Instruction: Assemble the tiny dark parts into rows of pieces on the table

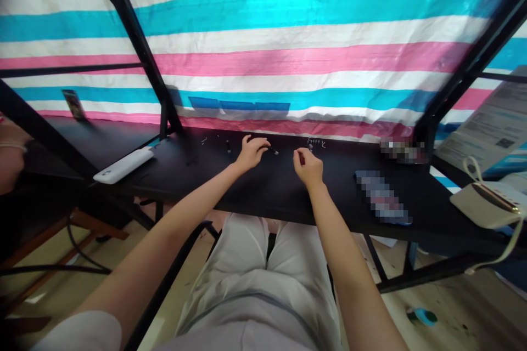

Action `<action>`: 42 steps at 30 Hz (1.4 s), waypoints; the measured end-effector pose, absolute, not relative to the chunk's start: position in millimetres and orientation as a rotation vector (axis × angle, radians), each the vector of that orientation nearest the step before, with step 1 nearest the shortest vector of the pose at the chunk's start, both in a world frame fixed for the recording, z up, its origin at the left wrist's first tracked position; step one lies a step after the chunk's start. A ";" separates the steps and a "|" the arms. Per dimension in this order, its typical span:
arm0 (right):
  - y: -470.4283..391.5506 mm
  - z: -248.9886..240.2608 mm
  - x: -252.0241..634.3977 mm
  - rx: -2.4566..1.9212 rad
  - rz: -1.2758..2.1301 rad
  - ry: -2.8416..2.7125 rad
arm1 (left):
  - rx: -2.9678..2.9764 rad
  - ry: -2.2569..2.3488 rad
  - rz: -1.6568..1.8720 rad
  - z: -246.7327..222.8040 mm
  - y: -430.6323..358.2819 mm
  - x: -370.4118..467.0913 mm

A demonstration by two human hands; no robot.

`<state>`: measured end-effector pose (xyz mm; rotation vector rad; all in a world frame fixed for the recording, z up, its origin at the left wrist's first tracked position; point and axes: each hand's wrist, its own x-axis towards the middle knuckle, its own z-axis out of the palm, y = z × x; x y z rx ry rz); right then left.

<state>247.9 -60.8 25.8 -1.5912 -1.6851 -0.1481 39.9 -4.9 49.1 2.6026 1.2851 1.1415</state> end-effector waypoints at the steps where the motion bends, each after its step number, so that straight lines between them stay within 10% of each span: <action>1: -60.3 24.8 245.2 -1.563 -0.134 -1.737 | 2.542 1.285 1.183 44.2 -8.6 45.1; 42: -48.2 10.1 222.1 -1.582 -0.188 -2.150 | 1.966 1.003 1.215 8.1 -16.5 50.0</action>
